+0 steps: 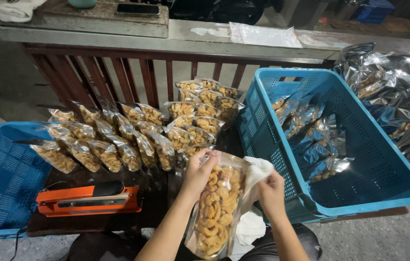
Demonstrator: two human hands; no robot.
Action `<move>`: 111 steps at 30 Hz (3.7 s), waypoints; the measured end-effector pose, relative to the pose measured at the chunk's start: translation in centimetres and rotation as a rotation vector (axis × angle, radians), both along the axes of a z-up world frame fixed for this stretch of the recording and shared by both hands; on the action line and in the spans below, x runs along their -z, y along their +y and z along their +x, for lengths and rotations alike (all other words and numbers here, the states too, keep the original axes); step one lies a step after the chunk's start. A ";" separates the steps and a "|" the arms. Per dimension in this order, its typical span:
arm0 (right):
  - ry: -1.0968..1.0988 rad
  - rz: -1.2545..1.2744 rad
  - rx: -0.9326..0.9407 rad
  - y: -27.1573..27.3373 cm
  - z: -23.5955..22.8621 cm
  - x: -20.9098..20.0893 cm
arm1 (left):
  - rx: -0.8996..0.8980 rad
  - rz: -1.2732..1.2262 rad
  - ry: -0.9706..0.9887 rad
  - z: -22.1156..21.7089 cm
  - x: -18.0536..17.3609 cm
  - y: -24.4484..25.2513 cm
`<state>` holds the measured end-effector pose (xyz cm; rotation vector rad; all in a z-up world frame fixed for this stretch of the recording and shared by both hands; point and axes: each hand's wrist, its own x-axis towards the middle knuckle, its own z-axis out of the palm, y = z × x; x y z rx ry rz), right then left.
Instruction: The person sits on the floor and repeatedly wipes sealed snack packs with a white cloth. They pick up each pack, wipe its surface, and place it into a blue basket. The task continues with multiple packs handled one at a time.
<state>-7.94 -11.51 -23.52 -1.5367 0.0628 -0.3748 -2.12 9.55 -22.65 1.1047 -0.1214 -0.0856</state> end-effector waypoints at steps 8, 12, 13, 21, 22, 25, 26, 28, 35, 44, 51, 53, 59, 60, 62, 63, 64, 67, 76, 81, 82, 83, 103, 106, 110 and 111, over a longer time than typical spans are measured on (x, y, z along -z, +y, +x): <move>-0.508 -0.939 -0.139 -0.3 -1.3 -6.2 | -0.107 0.488 -0.189 0.4 -0.3 -0.2; -0.370 -1.250 -0.051 1.4 0.4 -7.9 | 0.047 0.458 -0.252 -0.4 -1.5 -0.6; -0.348 -1.259 -0.002 1.3 0.9 -8.2 | 0.080 0.474 -0.266 -0.5 -1.7 -0.5; -0.231 -1.062 -0.217 0.2 1.5 -8.2 | 0.135 0.310 -0.199 -2.1 -0.3 -0.4; -0.213 -1.042 -0.259 0.4 1.4 -8.2 | 0.081 0.359 -0.251 -2.1 0.0 -0.6; -0.214 -0.903 -0.428 0.9 1.5 -8.7 | 0.102 0.579 -0.268 -2.0 0.8 -1.4; -0.193 -0.888 -0.450 1.0 1.6 -8.9 | 0.140 0.664 -0.249 -2.0 1.0 -1.6; -0.154 -0.857 -0.487 1.3 1.7 -9.5 | 0.133 0.718 -0.226 -1.8 1.2 -1.5; -0.251 -1.226 -0.165 3.1 0.7 -8.6 | 0.218 0.513 -0.197 -0.9 1.6 -0.9; -0.038 -0.472 -0.544 1.4 1.8 -7.4 | 0.058 0.598 -0.445 -1.6 1.4 -0.8; -0.217 -0.882 -0.246 1.8 1.4 -6.2 | 0.047 0.704 -0.420 -1.3 -1.4 -1.6; -0.260 -0.948 -0.174 1.5 1.3 -6.1 | 0.043 0.756 -0.374 -1.2 -2.3 -1.6; -0.266 -1.033 -0.252 -1.7 -0.2 -5.7 | -0.079 0.758 -0.354 0.0 -2.8 -0.3; -0.265 -1.042 -0.264 -2.2 -0.6 -5.7 | -0.061 0.756 -0.355 0.1 -2.6 -0.2; -0.240 -1.067 -0.290 -3.2 -1.1 -5.9 | -0.026 0.749 -0.362 0.0 -2.1 -0.1; -0.216 -1.083 -0.304 -3.7 -1.4 -6.1 | 0.010 0.739 -0.350 0.0 -2.0 -0.1; -0.189 -1.097 -0.312 -4.1 -1.6 -6.4 | 0.052 0.730 -0.341 0.0 -1.8 -0.2; -0.261 -1.127 -0.308 -4.3 -1.8 -7.6 | 0.163 0.637 -0.289 0.3 -1.7 0.0; -0.317 -1.105 -0.483 -0.4 1.0 -12.3 | 0.468 0.324 -0.291 0.5 -0.1 -0.5; -0.309 -1.197 -0.533 0.8 1.2 -13.3 | 0.410 0.350 -0.269 0.8 1.3 0.1; -0.317 -1.210 -0.539 0.8 1.2 -13.3 | 0.444 0.223 -0.257 0.9 1.4 0.2; -0.302 -1.204 -0.550 0.6 1.0 -13.2 | 0.478 0.095 -0.243 1.0 1.6 0.5; -0.214 -0.680 -0.424 -1.7 1.8 -10.8 | -0.002 0.677 -0.422 -0.9 -4.3 -0.1; -0.121 -0.856 -0.472 -0.2 1.9 -11.2 | -0.047 0.624 -0.506 -1.5 -3.7 -1.5; -0.182 -0.883 -0.260 1.8 1.9 -10.9 | -0.060 0.614 -0.507 -0.6 -2.7 -2.0; -0.160 -0.891 -0.255 1.8 1.8 -10.8 | -0.086 0.622 -0.476 0.0 -2.5 -1.8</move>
